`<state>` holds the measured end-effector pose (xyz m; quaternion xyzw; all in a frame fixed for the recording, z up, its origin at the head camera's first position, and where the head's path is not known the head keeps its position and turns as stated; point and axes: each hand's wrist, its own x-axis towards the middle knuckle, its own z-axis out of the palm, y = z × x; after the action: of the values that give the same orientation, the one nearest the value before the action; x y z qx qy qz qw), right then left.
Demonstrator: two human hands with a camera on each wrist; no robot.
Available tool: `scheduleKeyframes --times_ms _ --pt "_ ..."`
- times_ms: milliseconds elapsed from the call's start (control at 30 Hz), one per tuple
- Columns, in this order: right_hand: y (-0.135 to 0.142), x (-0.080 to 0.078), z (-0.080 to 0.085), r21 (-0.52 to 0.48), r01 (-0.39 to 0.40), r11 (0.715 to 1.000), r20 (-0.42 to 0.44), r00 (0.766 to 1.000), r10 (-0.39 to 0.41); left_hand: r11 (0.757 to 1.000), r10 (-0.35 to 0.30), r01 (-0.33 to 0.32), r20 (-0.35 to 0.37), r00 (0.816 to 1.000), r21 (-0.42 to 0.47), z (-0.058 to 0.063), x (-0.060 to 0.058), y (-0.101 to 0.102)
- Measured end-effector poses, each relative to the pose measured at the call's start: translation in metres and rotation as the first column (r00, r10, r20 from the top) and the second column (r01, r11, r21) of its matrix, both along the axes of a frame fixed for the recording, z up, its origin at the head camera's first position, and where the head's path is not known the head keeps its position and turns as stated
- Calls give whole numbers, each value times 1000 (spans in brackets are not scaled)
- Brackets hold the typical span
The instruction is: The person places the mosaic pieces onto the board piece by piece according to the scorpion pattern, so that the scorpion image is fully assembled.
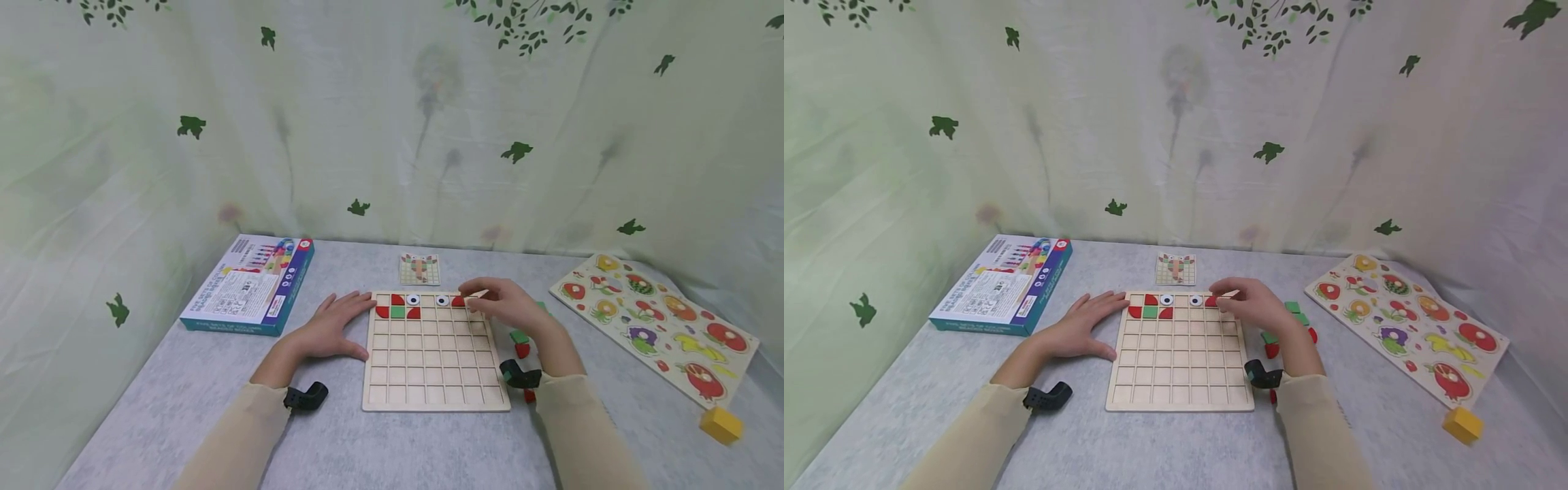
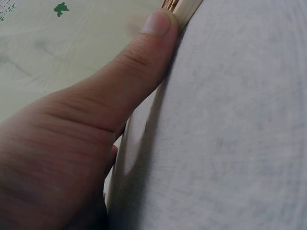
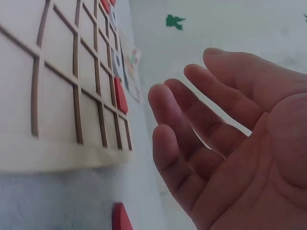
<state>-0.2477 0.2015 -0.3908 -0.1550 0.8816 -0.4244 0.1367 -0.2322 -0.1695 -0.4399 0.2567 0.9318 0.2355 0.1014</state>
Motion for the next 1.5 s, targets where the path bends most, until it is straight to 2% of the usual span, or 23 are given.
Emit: scheduleKeyframes --times_ms 100,333,433,733,900,1067,1500 --pt "10 -2 -1 42 30 999 -22 999 -29 1000 0 0 -2 1000 -1 0 0 0" --pt "29 -4 -5 131 149 980 17 988 -153 1000 -4 4 -10 1000 6 -2 0 -1" --pt "40 -5 -8 159 170 973 12 985 -174 1000 -3 3 -8 1000 10 -1 0 -1" --pt "73 0 -8 232 139 963 -13 990 -140 1000 -1 1 -6 1000 9 -1 0 0" --pt "86 3 -10 264 155 952 16 986 -165 1000 0 0 -9 1000 1 -1 0 0" --pt "98 4 -12 257 141 956 46 986 -157 1000 -2 2 -10 1000 -4 0 0 0" --pt "108 8 -15 313 85 946 56 993 -107 1000 4 -4 -5 1000 -14 0 0 0"
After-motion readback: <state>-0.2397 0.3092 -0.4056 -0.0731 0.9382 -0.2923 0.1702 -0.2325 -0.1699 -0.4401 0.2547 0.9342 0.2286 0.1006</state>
